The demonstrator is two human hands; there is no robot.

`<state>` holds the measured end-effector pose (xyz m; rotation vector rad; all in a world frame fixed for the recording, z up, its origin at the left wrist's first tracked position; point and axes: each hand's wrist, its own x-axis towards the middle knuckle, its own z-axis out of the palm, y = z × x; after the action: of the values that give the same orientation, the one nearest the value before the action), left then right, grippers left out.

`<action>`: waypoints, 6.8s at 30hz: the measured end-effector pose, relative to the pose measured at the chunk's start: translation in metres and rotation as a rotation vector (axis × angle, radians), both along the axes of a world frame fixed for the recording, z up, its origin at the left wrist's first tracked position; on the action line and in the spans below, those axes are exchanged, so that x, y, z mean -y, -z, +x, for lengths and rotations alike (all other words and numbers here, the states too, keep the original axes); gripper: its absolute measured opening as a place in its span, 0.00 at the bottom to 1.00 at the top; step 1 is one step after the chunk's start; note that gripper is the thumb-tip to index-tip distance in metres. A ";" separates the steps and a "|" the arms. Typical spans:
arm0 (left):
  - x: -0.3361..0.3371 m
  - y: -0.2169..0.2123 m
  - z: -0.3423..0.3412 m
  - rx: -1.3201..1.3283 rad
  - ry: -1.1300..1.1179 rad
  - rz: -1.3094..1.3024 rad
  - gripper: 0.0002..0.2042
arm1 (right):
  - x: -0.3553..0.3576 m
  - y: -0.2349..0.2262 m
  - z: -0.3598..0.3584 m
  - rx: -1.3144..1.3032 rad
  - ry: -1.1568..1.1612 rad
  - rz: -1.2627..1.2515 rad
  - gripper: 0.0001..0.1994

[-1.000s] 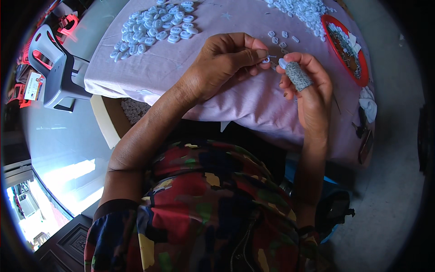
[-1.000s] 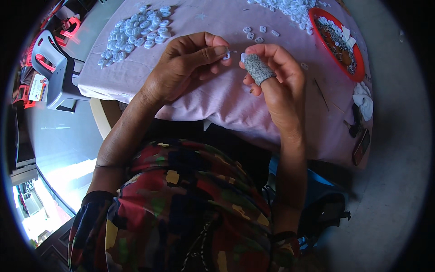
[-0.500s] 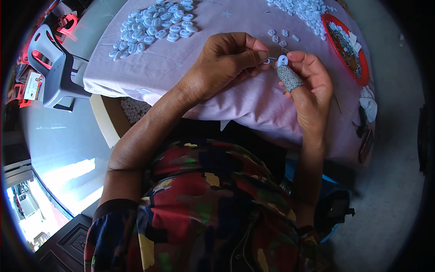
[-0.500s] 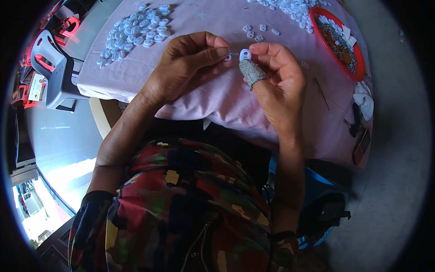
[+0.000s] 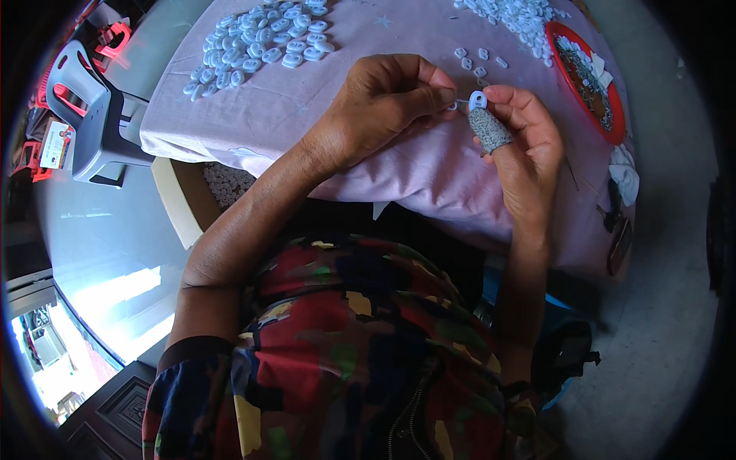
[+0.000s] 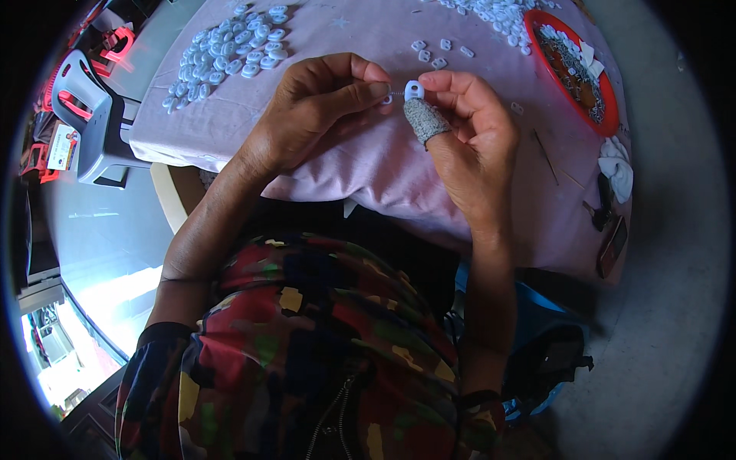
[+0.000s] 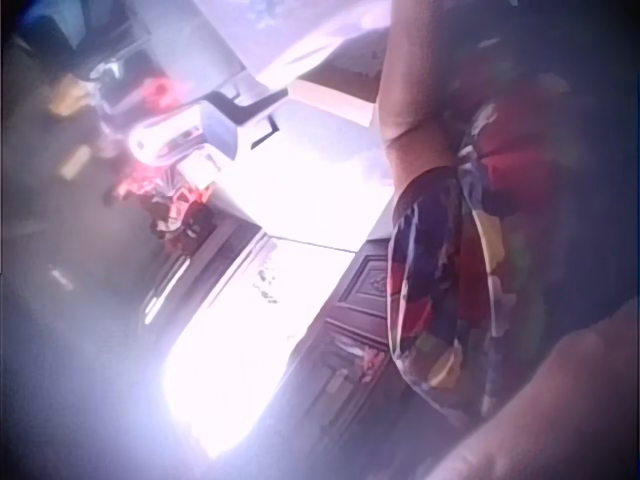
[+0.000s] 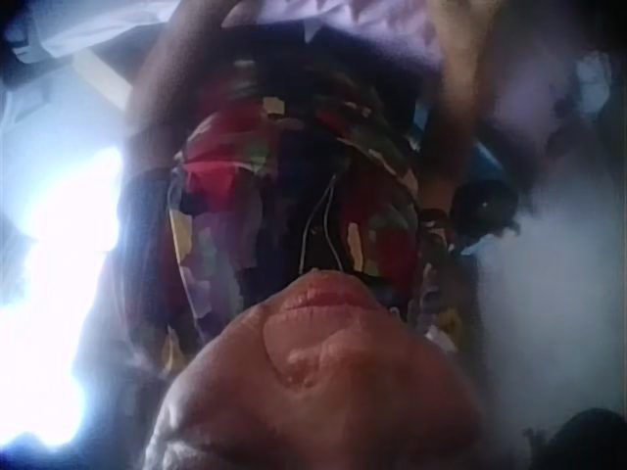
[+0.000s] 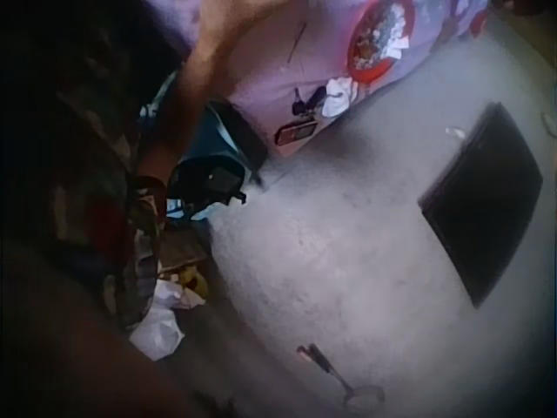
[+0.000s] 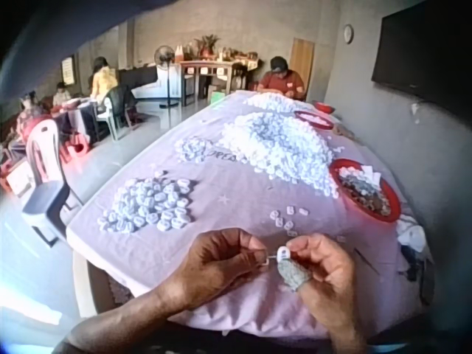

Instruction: The person inspects and sorts small white plastic components by hand on a table.

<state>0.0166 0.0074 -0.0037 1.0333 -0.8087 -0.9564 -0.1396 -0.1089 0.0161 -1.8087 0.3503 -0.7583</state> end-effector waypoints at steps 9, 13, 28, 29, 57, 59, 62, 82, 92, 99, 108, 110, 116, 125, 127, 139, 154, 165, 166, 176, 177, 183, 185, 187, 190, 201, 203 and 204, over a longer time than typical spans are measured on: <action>0.001 0.002 0.002 0.026 0.020 -0.014 0.07 | -0.002 -0.001 0.000 -0.033 -0.007 0.009 0.15; 0.001 0.001 0.001 0.009 0.006 -0.028 0.07 | 0.000 -0.002 0.001 -0.040 -0.020 -0.007 0.15; 0.001 0.000 0.005 -0.037 0.061 -0.031 0.08 | 0.003 0.006 0.006 0.073 -0.084 -0.090 0.14; 0.001 0.001 0.005 -0.047 0.057 -0.027 0.08 | 0.002 0.006 0.005 0.055 -0.089 -0.062 0.14; 0.011 -0.002 -0.008 -0.177 -0.047 0.020 0.08 | -0.008 0.015 0.016 0.034 0.097 -0.367 0.19; 0.011 -0.002 -0.008 -0.187 -0.037 0.038 0.08 | -0.008 0.010 0.016 0.022 0.105 -0.439 0.19; 0.012 -0.001 -0.006 -0.120 -0.023 0.024 0.09 | -0.005 0.013 0.013 0.009 0.114 -0.480 0.19; 0.003 -0.011 -0.001 -0.023 0.010 0.166 0.08 | 0.002 -0.017 0.012 -0.101 0.022 -0.863 0.20; 0.001 -0.002 0.000 -0.049 0.017 0.087 0.07 | 0.003 -0.020 0.015 -0.102 -0.038 -0.784 0.18; 0.001 -0.004 -0.002 -0.031 0.018 0.073 0.08 | 0.007 -0.028 0.014 -0.181 -0.041 -0.930 0.19; 0.000 -0.003 0.001 -0.100 0.036 0.097 0.06 | 0.005 -0.037 0.020 -0.296 -0.070 -0.973 0.05; 0.000 -0.003 0.001 -0.112 0.040 0.083 0.06 | 0.004 -0.038 0.021 -0.303 -0.090 -0.929 0.05; -0.001 -0.003 0.000 -0.170 0.030 0.060 0.05 | 0.005 -0.035 0.024 -0.279 -0.090 -0.954 0.05; -0.001 0.001 0.003 -0.168 0.026 0.054 0.04 | 0.006 -0.028 0.027 -0.244 -0.095 -1.017 0.04; 0.000 0.006 0.004 -0.160 0.026 0.028 0.04 | 0.004 -0.027 0.030 -0.237 -0.083 -1.020 0.04; -0.007 -0.003 0.008 -0.235 0.021 0.021 0.06 | 0.000 -0.028 0.024 -0.180 -0.040 -0.783 0.17; -0.056 -0.024 0.045 0.262 -0.265 0.028 0.04 | -0.007 -0.022 0.027 -0.127 -0.138 -0.556 0.16; -0.126 -0.006 0.159 1.065 -0.841 0.321 0.12 | -0.001 -0.001 0.031 0.073 -0.001 -0.707 0.12; -0.121 -0.006 0.167 1.287 -0.875 0.296 0.16 | -0.002 -0.001 0.031 0.061 0.013 -0.717 0.11; -0.014 -0.012 0.145 1.851 -0.405 0.260 0.28 | 0.002 0.012 0.036 0.097 0.070 -0.776 0.12; -0.010 -0.009 0.146 1.918 -0.311 0.370 0.27 | 0.001 0.010 0.034 0.104 0.077 -0.772 0.12; -0.031 0.007 0.157 1.886 -0.297 0.348 0.22 | 0.004 0.002 0.020 0.053 0.113 -0.799 0.11; -0.036 0.001 0.156 1.936 -0.315 0.388 0.20 | 0.007 0.003 0.019 0.087 0.123 -0.820 0.12; -0.031 -0.014 0.154 1.851 -0.202 0.358 0.19 | 0.012 0.002 0.016 0.108 0.137 -0.852 0.12; -0.005 -0.021 0.155 1.783 -0.444 0.083 0.20 | 0.018 0.005 0.013 0.141 0.192 -0.719 0.13; 0.223 -0.007 0.130 2.020 0.033 0.241 0.24 | 0.041 -0.002 -0.014 0.116 0.600 -0.584 0.13; 0.222 0.024 0.142 1.985 -0.168 0.151 0.23 | 0.040 -0.004 -0.012 0.151 0.605 -0.538 0.12; 0.227 0.036 0.166 1.812 -0.188 0.049 0.23 | 0.038 -0.007 -0.007 0.202 0.576 -0.515 0.12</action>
<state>0.1823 -0.2200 -0.0398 1.8906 -2.0407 0.4267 -0.1467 -0.1467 0.0231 -2.1010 0.5929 -1.5342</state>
